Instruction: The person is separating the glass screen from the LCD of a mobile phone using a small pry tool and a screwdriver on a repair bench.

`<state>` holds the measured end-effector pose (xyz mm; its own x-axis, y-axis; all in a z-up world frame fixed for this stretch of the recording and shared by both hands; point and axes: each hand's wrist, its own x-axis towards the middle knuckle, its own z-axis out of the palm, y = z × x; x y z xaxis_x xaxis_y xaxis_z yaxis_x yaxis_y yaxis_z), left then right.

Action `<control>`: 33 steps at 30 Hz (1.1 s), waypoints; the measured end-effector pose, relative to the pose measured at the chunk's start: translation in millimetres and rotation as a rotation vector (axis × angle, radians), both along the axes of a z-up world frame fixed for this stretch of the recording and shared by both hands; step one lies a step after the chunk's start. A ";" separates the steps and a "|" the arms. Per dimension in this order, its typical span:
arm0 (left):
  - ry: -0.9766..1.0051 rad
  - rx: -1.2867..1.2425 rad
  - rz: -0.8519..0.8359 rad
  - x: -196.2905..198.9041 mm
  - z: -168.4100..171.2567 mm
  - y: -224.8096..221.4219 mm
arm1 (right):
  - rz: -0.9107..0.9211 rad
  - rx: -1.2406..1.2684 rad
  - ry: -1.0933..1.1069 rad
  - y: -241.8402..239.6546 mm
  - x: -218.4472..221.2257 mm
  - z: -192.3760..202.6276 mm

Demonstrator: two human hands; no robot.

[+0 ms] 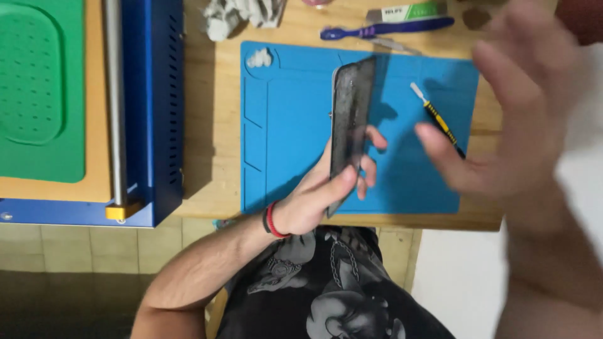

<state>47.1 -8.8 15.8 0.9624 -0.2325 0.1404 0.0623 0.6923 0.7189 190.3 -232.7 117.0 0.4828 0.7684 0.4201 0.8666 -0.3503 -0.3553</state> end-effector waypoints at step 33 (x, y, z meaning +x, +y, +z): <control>-0.115 0.672 0.523 14.8 18.8 37.9 | -0.041 0.276 0.916 110.0 -37.4 -19.5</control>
